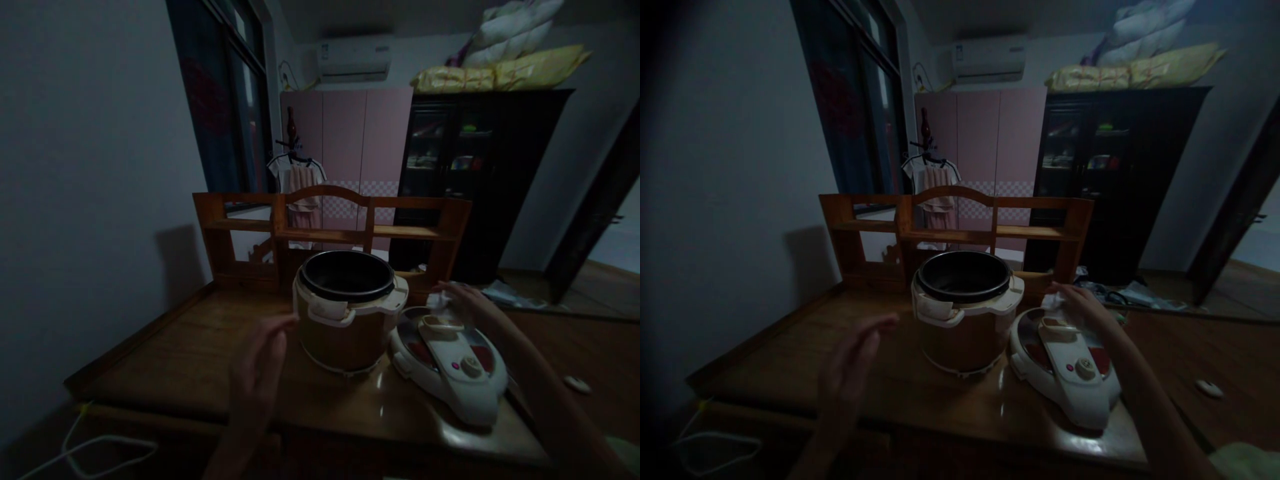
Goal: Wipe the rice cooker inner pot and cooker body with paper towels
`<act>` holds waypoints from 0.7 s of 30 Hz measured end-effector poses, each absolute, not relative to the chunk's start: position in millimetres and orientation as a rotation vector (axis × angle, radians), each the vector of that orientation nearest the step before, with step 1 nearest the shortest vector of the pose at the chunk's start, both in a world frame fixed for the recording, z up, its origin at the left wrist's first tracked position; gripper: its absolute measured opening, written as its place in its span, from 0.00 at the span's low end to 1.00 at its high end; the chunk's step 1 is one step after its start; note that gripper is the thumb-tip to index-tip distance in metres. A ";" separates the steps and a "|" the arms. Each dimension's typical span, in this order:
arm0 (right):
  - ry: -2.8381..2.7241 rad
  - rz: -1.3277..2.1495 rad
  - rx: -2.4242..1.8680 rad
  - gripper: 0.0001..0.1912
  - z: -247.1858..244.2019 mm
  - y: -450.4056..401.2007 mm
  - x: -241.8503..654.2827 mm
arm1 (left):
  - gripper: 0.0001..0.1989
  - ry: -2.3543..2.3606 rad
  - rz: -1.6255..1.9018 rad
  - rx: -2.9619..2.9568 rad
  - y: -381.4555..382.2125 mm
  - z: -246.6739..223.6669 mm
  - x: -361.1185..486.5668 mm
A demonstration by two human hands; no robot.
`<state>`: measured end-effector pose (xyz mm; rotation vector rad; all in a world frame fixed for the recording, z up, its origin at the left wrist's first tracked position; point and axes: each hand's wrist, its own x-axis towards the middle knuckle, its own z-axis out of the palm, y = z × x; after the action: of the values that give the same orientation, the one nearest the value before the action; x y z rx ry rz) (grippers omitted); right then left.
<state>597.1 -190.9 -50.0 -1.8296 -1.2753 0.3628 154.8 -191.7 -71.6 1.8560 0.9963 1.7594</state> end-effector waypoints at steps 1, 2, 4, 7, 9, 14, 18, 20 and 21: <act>-1.266 0.487 -1.756 0.24 -62.6 -203.5 595.1 | 0.15 1.048 1.643 1.916 -199.4 -93.9 152.9; -1.184 0.549 -1.729 0.24 -75.6 -215.9 592.6 | 0.15 1.096 1.533 1.954 -202.6 -116.9 151.3; -1.110 0.613 -1.736 0.29 -102.3 -239.2 585.5 | 0.15 1.146 1.294 1.977 -199.1 -161.6 149.0; -1.067 0.582 -1.702 0.29 -141.4 -265.7 560.2 | 0.18 1.167 1.109 1.884 -185.1 -213.6 146.8; -1.036 0.641 -1.666 0.23 -164.4 -273.2 526.4 | 0.20 1.188 1.057 1.765 -179.7 -233.8 147.7; -1.024 0.745 -1.449 0.22 -206.7 -243.1 393.3 | 0.23 1.202 1.051 1.524 -180.9 -241.6 159.7; -0.783 1.084 -1.221 0.25 -225.9 -195.5 295.8 | 0.27 1.180 1.086 1.456 -168.9 -236.3 154.4; -0.780 1.180 -1.041 0.29 -230.5 -180.7 265.7 | 0.29 1.217 1.143 1.391 -152.5 -238.1 139.3; -0.804 1.196 -0.985 0.30 -231.8 -177.7 256.4 | 0.30 1.238 1.176 1.364 -142.0 -239.4 129.4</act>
<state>256.4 -177.7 -231.8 -0.9853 -0.8036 1.1957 129.4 -142.0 -239.4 1.3641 1.2377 1.1764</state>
